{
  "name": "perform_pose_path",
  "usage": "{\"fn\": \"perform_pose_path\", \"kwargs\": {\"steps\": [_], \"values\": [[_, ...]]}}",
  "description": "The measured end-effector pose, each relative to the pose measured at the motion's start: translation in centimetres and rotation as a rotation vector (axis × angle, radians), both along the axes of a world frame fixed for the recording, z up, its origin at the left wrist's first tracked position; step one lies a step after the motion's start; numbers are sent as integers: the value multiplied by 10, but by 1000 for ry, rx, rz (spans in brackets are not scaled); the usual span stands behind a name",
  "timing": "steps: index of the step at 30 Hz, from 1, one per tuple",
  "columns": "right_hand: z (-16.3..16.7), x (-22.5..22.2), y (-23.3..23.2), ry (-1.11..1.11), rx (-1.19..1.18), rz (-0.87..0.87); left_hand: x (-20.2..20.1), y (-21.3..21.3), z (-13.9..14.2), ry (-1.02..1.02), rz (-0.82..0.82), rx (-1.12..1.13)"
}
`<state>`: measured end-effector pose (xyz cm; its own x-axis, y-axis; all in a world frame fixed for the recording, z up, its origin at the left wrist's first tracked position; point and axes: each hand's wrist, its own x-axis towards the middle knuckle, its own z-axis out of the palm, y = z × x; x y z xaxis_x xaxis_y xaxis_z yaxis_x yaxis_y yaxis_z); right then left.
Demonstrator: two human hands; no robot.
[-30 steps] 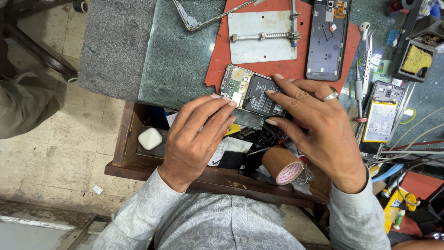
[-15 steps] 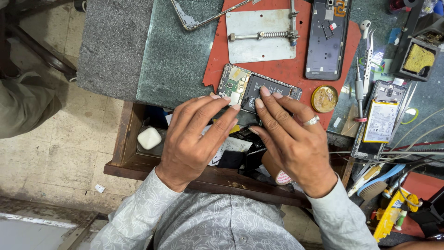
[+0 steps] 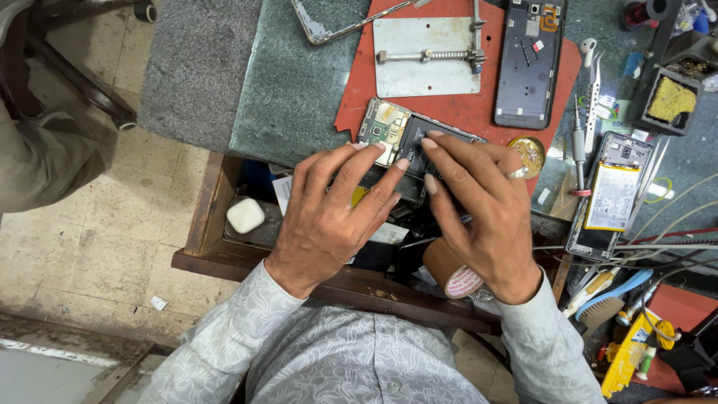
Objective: The person works at a repair bench on a disassembled smartphone, pressing on its battery and board, then tears a strip of brown tape and applies it. They handle a black charging adapter, then use a screwdriver on the phone's back cover.
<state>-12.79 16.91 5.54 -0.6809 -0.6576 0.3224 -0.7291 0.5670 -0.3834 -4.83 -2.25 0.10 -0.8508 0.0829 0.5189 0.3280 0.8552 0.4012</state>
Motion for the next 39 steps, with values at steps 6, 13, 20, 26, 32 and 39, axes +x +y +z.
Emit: {"fn": "perform_pose_path", "kwargs": {"steps": [6,13,20,26,32,39], "values": [[1,-3,-11,-73,-24,-3,1,-2,-2,-9,-3,26],[-1,-4,-16,-52,6,13,2,-5,-5,-20,-15,63],[-4,-3,-13,-5,40,32,1,-9,-4,-8,-49,86],[-7,0,-12,63,107,54,0,-18,-2,21,-61,90],[-8,-2,-11,44,75,69,-2,-18,-2,27,-65,58],[-8,-1,-15,-43,-14,48,0,-18,-5,18,-60,62]]}}
